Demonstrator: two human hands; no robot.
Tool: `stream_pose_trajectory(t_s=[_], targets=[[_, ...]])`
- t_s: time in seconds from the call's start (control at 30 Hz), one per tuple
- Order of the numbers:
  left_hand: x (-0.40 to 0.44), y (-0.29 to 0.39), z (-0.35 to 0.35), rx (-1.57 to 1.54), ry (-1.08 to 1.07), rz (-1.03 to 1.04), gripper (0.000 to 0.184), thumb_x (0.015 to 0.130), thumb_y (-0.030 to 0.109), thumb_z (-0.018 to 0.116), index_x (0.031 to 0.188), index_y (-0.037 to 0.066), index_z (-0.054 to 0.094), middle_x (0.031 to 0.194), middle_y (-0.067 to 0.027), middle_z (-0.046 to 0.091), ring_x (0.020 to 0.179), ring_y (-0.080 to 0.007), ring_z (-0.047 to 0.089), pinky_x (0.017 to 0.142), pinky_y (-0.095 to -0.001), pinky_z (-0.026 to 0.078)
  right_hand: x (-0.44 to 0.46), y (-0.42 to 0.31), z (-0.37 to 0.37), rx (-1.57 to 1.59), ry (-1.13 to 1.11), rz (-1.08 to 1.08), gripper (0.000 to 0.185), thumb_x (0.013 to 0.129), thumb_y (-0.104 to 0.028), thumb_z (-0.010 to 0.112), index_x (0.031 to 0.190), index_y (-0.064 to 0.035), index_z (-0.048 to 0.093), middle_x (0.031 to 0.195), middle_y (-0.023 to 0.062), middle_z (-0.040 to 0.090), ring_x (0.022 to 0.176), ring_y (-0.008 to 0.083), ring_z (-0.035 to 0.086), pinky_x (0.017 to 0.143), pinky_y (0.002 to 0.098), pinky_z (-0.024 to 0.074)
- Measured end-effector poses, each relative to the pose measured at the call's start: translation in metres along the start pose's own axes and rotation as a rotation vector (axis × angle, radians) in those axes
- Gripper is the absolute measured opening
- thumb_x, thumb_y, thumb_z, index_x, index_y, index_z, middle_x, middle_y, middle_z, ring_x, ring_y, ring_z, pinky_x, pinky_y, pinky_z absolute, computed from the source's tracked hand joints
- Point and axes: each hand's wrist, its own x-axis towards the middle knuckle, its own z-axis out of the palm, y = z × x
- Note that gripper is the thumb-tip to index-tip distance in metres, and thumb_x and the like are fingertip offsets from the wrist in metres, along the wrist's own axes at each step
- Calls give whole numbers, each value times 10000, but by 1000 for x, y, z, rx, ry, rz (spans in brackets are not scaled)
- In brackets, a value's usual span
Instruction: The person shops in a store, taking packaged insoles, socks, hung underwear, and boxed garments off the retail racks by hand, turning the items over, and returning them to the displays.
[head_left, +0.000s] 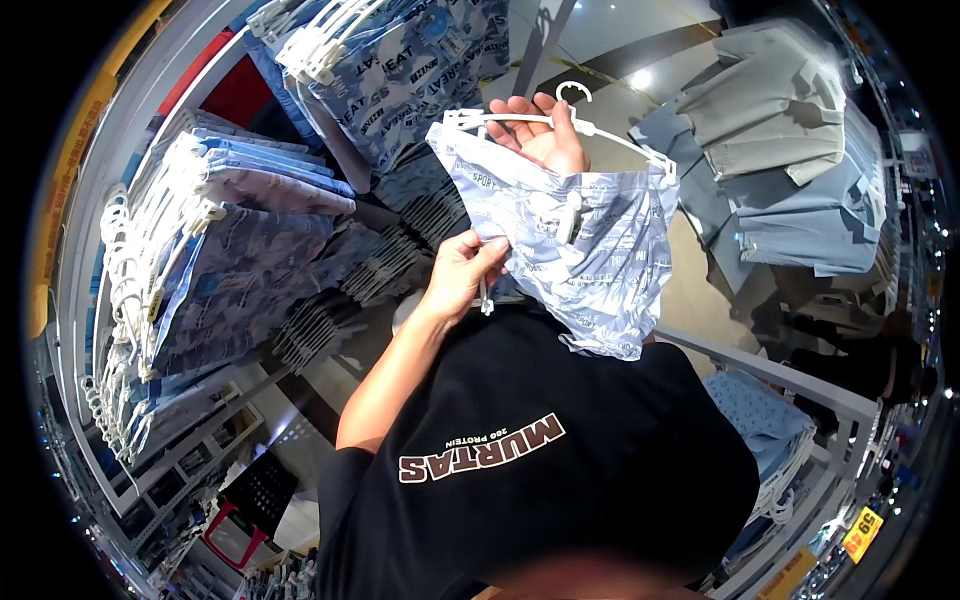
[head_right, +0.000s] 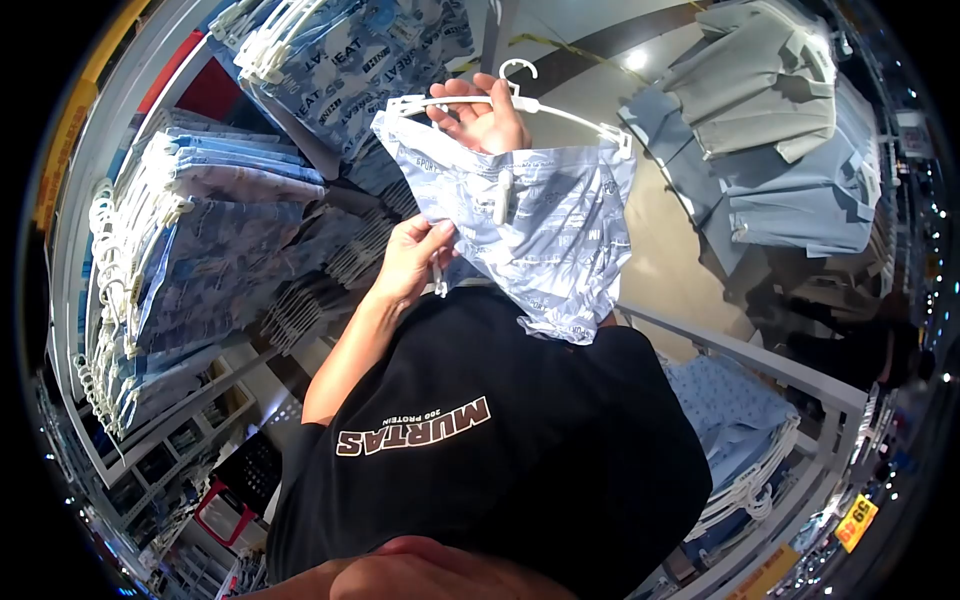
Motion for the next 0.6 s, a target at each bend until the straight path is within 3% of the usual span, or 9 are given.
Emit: stream_pose_trajectory(t_s=[0.2,0.3,0.33,0.37,0.43,0.47,0.5,0.57,0.6], targets=[[-2,-9,-14,-35,131,-52,335,954,326,629,728,86,575,623,10,562,500,-53,491,460,-201,371,0,-7,1,-267,28,-161,383,1027,-348,446,1152,13,467,943,203,631,954,342,645,841,437,549],[-5,-8,-26,29,136,-26,299,972,340,597,934,45,626,740,22,564,528,-49,487,436,-186,349,-4,-8,1,-810,-115,-630,292,1034,-248,447,1073,32,518,808,139,644,756,239,642,755,357,522],[-5,-7,-28,72,134,-13,329,975,355,586,1013,30,624,750,34,549,516,-42,461,428,-181,334,-12,-14,10,-924,-163,-690,216,1015,-176,475,1020,22,561,731,55,620,673,149,593,684,273,462],[-6,-4,-27,86,156,-1,340,965,360,602,1018,26,628,748,28,556,511,-40,458,429,-184,331,-13,-21,5,-1234,-177,-660,155,981,-153,530,1025,-11,575,734,84,617,712,203,612,708,324,466],[-8,6,-21,112,196,20,364,944,371,634,1027,17,636,744,16,570,500,-36,450,430,-189,326,-9,-33,19,-1647,-413,-988,124,920,-134,592,999,-38,588,752,118,611,759,284,601,720,390,459],[-9,4,-24,73,188,12,402,939,397,633,1077,19,640,805,0,585,480,-23,432,415,-191,309,-7,-37,18,-1698,-486,-828,132,868,-117,623,963,-34,585,809,141,627,796,338,575,725,434,447],[-9,10,-39,204,72,-72,459,980,399,553,1209,3,585,984,-69,630,633,-97,580,531,-246,469,-12,-40,23,-1776,-512,-810,118,851,-103,626,941,-43,579,827,126,645,770,325,570,712,434,455],[-6,-6,-26,-225,359,91,518,1017,404,445,1314,-18,494,1191,-149,607,945,-214,644,792,-355,546,-13,-44,21,-1921,-505,-629,141,878,-142,616,997,-67,601,814,137,639,820,333,609,720,441,468],[-9,-11,-35,-229,340,70,544,1030,385,386,1378,-33,412,1348,-182,522,1192,-281,546,1013,-416,453,-13,-45,19,-1965,-500,-604,149,880,-159,615,999,-70,603,805,144,640,808,344,614,708,450,469]])
